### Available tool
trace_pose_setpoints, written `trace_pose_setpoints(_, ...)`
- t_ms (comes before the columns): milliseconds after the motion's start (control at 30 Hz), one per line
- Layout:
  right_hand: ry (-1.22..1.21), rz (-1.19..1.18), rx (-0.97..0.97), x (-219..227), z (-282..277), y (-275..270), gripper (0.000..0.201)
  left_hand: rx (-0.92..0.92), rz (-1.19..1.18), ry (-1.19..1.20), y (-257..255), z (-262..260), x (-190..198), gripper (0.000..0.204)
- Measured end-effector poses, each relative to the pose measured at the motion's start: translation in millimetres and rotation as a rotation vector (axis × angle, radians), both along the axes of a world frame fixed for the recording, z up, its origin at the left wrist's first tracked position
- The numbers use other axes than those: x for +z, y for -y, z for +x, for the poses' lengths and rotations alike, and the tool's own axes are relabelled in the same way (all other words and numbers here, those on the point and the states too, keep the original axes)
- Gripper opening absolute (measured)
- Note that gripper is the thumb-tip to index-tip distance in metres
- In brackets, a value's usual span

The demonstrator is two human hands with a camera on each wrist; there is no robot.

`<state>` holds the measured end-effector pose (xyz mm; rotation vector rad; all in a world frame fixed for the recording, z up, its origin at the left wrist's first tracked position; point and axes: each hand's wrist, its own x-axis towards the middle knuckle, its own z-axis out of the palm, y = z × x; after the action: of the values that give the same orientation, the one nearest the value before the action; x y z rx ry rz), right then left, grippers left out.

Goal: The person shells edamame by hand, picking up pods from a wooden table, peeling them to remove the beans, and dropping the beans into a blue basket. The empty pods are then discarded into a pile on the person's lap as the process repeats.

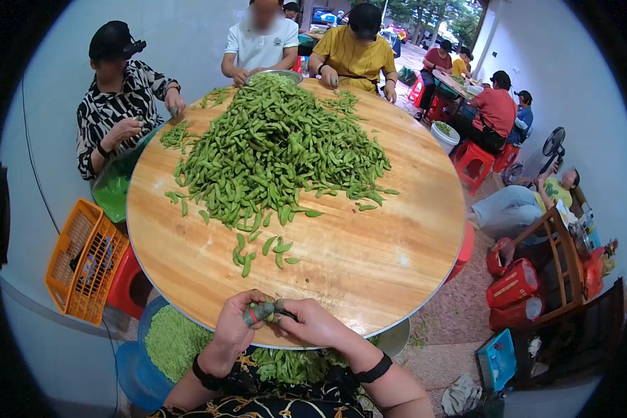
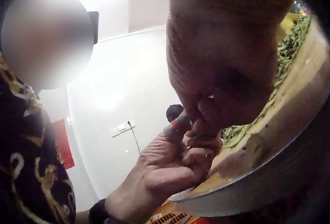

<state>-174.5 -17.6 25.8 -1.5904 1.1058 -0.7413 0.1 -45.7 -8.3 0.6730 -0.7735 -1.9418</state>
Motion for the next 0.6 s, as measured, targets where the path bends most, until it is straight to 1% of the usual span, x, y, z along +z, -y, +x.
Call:
trace_pose_setpoints(33, 0.151, 0.088, 0.013, -3.5, -0.2, 0.3, 0.014, -0.027, 0.006, 0.035, 0.7, 1.8, 0.6, 0.010)
trace_pose_setpoints(67, 0.155, 0.084, 0.010, -3.8, -1.3, 0.2, 0.014, -0.031, 0.002, 0.040, 1.8, 3.0, 2.1, 0.010)
trace_pose_setpoints(133, 0.373, 0.378, 0.093, 0.2, -2.5, -1.4, 0.014, -0.162, 0.088, -0.114, 1.8, 4.6, 6.2, 0.008)
trace_pose_setpoints(167, 0.379, 0.377, 0.090, 1.7, -2.7, -2.4, 0.014, -0.201, 0.099, -0.091, 2.4, 5.0, 11.3, 0.012)
trace_pose_setpoints(200, 0.525, 0.522, 0.101, 2.9, -3.2, -4.6, 0.014, -0.202, 0.106, -0.087, 5.2, 4.5, 10.5, 0.012)
trace_pose_setpoints(233, 0.670, 0.677, 0.113, 2.7, -4.1, -7.9, 0.014, -0.284, 0.070, -0.179, 6.5, 4.4, 6.8, 0.013)
trace_pose_setpoints(267, 0.675, 0.703, 0.116, 1.9, -5.9, -9.7, 0.014, -0.357, 0.043, -0.271, 5.0, 4.8, 6.3, 0.014)
trace_pose_setpoints(300, 0.694, 0.710, 0.125, 0.6, -7.8, -10.6, 0.014, -0.369, 0.068, -0.312, 0.8, 1.3, 15.7, 0.016)
trace_pose_setpoints(333, 0.714, 0.723, 0.136, -1.5, -8.2, -11.5, 0.014, -0.320, 0.046, -0.303, 0.2, -1.5, 3.2, 0.014)
trace_pose_setpoints(400, 0.519, 0.466, 0.005, 3.6, -4.7, -12.7, 0.013, -0.132, 0.133, -0.154, -5.0, -6.1, 2.9, 0.012)
trace_pose_setpoints(433, 0.384, 0.372, 0.004, 14.6, -6.2, -12.0, 0.014, -0.117, 0.156, -0.144, -7.0, -9.9, 7.2, 0.012)
trace_pose_setpoints(500, 0.383, 0.335, -0.012, 9.5, -5.3, -14.1, 0.014, 0.010, 0.091, 0.029, -10.3, -15.6, 19.1, 0.015)
trace_pose_setpoints(533, 0.388, 0.332, -0.010, 4.7, -6.2, -14.8, 0.014, 0.013, 0.108, 0.037, -11.5, -14.3, 16.2, 0.015)
trace_pose_setpoints(567, 0.393, 0.345, -0.009, 0.5, -7.3, -15.4, 0.014, -0.067, 0.077, -0.029, -11.9, -13.0, 11.8, 0.014)
trace_pose_setpoints(600, 0.569, 0.497, -0.011, -3.4, -8.4, -15.3, 0.013, -0.146, 0.043, -0.095, -11.0, -11.7, 9.5, 0.012)
